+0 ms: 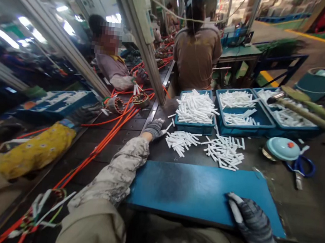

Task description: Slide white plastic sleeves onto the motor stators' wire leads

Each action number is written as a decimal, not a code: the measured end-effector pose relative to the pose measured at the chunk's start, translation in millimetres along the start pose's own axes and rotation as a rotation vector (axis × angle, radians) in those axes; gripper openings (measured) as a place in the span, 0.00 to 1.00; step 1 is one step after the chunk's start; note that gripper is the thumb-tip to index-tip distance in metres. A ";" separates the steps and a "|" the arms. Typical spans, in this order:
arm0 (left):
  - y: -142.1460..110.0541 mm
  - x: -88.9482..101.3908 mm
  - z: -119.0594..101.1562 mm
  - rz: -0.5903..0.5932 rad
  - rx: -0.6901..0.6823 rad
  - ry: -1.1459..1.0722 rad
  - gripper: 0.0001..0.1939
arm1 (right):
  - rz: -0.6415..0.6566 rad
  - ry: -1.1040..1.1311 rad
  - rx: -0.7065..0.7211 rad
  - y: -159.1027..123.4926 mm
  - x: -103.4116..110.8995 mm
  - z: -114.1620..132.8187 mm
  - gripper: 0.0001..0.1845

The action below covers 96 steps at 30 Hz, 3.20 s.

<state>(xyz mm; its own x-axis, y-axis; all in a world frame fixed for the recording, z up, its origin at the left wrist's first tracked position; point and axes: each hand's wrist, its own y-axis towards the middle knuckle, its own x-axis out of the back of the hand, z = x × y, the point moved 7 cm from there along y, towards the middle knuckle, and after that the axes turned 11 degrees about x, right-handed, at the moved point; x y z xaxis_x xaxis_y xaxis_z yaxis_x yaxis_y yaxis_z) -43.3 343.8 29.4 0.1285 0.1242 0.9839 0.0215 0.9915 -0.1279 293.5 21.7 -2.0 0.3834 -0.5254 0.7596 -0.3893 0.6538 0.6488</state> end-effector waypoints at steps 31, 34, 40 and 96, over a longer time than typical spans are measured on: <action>-162.1 -61.7 48.5 -0.368 0.032 -0.209 0.23 | 0.105 -0.059 -0.070 -11.7 -7.5 -5.4 0.17; -166.1 -58.8 35.5 -0.403 -0.058 -0.230 0.22 | 0.136 -0.066 -0.084 -11.0 -9.4 -6.3 0.18; -158.0 -79.2 24.1 -0.289 -0.050 -0.225 0.26 | 0.142 -0.104 -0.077 -12.8 -9.4 -4.9 0.19; -157.4 -79.8 24.5 -0.159 -0.004 -0.213 0.28 | 0.053 -0.160 0.006 4.2 1.1 6.4 0.17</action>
<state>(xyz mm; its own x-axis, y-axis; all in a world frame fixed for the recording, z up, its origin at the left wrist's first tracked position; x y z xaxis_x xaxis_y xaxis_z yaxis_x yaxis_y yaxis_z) -81.1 178.7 -25.9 -0.0881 -0.0279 0.9957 0.0290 0.9991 0.0306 286.9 20.5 1.8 0.2244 -0.5705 0.7901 -0.4107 0.6798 0.6076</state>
